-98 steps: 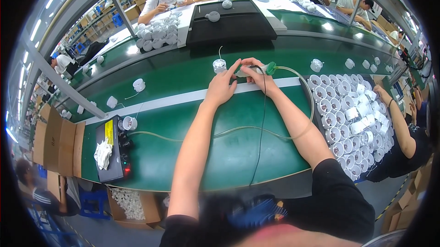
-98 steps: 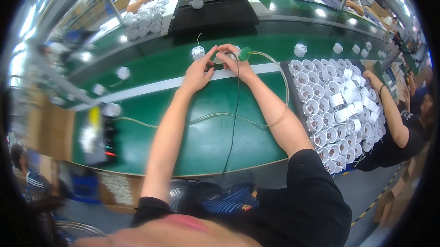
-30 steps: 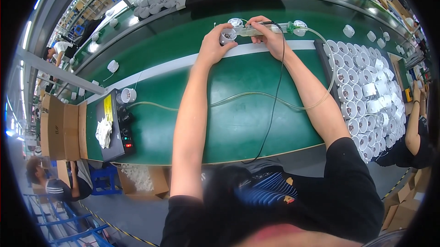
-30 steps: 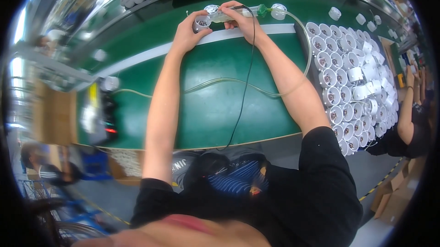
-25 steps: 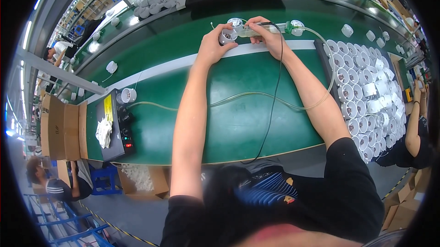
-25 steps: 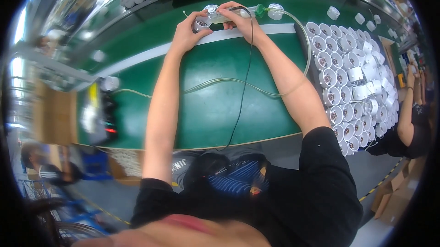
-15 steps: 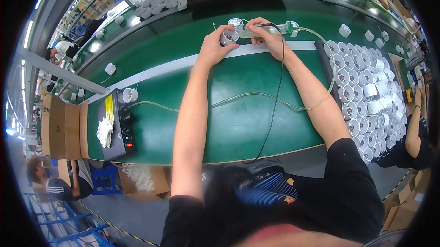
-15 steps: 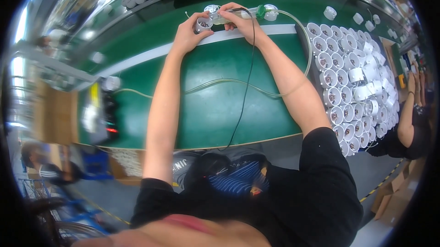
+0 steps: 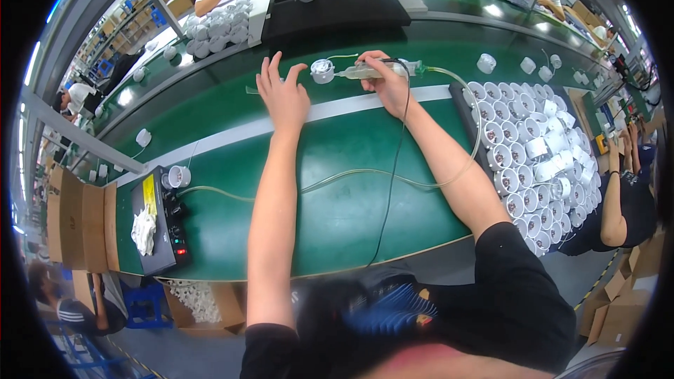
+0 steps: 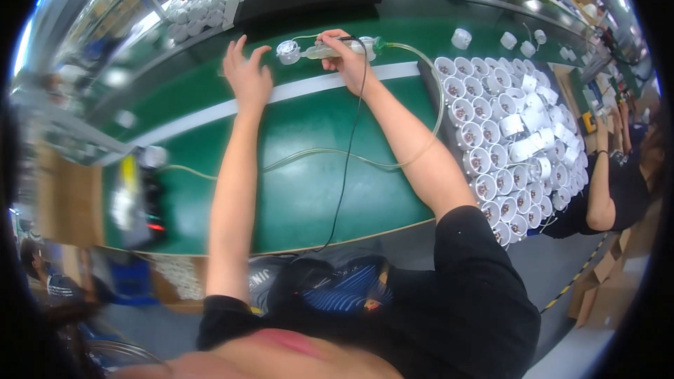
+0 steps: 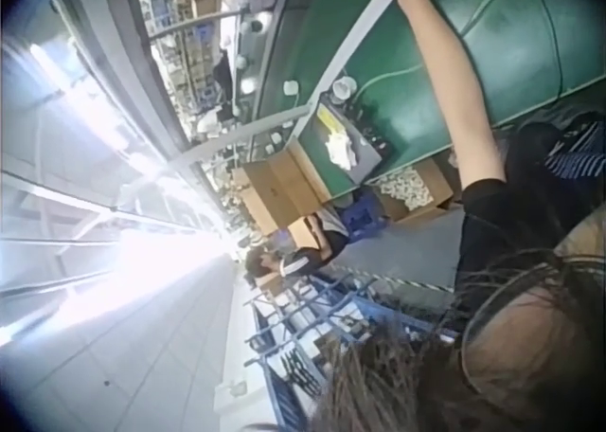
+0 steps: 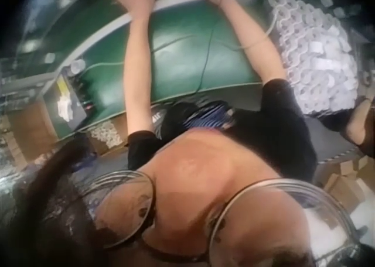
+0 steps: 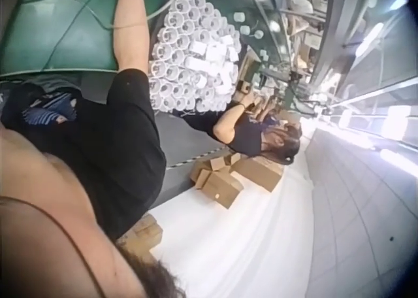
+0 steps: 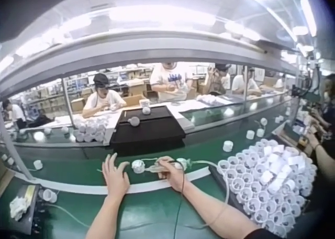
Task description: Assembling small motor components at a factory workbench using specialized assembly tools.
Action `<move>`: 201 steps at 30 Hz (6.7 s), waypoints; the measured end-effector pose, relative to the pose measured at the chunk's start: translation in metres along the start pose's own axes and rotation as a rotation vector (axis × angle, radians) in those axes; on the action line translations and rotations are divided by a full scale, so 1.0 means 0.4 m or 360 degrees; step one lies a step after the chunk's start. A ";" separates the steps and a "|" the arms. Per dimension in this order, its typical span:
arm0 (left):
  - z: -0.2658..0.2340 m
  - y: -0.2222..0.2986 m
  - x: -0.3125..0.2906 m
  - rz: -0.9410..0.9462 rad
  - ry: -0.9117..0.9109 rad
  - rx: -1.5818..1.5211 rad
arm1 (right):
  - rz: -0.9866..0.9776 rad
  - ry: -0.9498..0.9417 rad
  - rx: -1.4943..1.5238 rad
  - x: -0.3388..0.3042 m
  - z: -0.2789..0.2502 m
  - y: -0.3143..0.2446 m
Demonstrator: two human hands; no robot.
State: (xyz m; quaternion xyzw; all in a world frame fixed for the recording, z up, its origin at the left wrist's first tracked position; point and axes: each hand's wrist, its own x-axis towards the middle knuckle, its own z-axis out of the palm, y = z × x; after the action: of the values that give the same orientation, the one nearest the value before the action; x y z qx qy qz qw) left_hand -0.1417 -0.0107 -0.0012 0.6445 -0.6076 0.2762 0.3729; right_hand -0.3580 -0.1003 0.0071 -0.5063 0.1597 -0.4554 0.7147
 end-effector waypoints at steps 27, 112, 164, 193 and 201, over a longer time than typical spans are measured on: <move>0.009 0.011 -0.006 -0.0397 -0.0484 -0.0888 | -0.0009 -0.0050 0.0061 0.002 0.002 -0.003; 0.033 0.011 -0.009 -0.0519 -0.0311 -0.0601 | -0.0078 0.0085 0.0198 0.015 -0.004 0.001; 0.062 0.013 -0.028 -0.0537 -0.0187 -0.0419 | -0.0079 0.0052 -0.0356 0.001 0.019 0.011; 0.037 0.050 -0.019 -0.0325 -0.0514 -0.0479 | -0.0065 0.0230 0.0362 0.015 -0.025 0.000; 0.040 0.041 -0.007 -0.0611 -0.0352 -0.0837 | -0.0052 0.0184 0.0329 0.015 -0.021 -0.001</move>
State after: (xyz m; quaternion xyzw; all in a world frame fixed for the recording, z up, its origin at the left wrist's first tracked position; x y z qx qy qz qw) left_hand -0.1599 -0.0217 -0.0102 0.6549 -0.5625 -0.0368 0.5034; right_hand -0.3607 -0.1103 0.0054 -0.4053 0.1447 -0.5093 0.7453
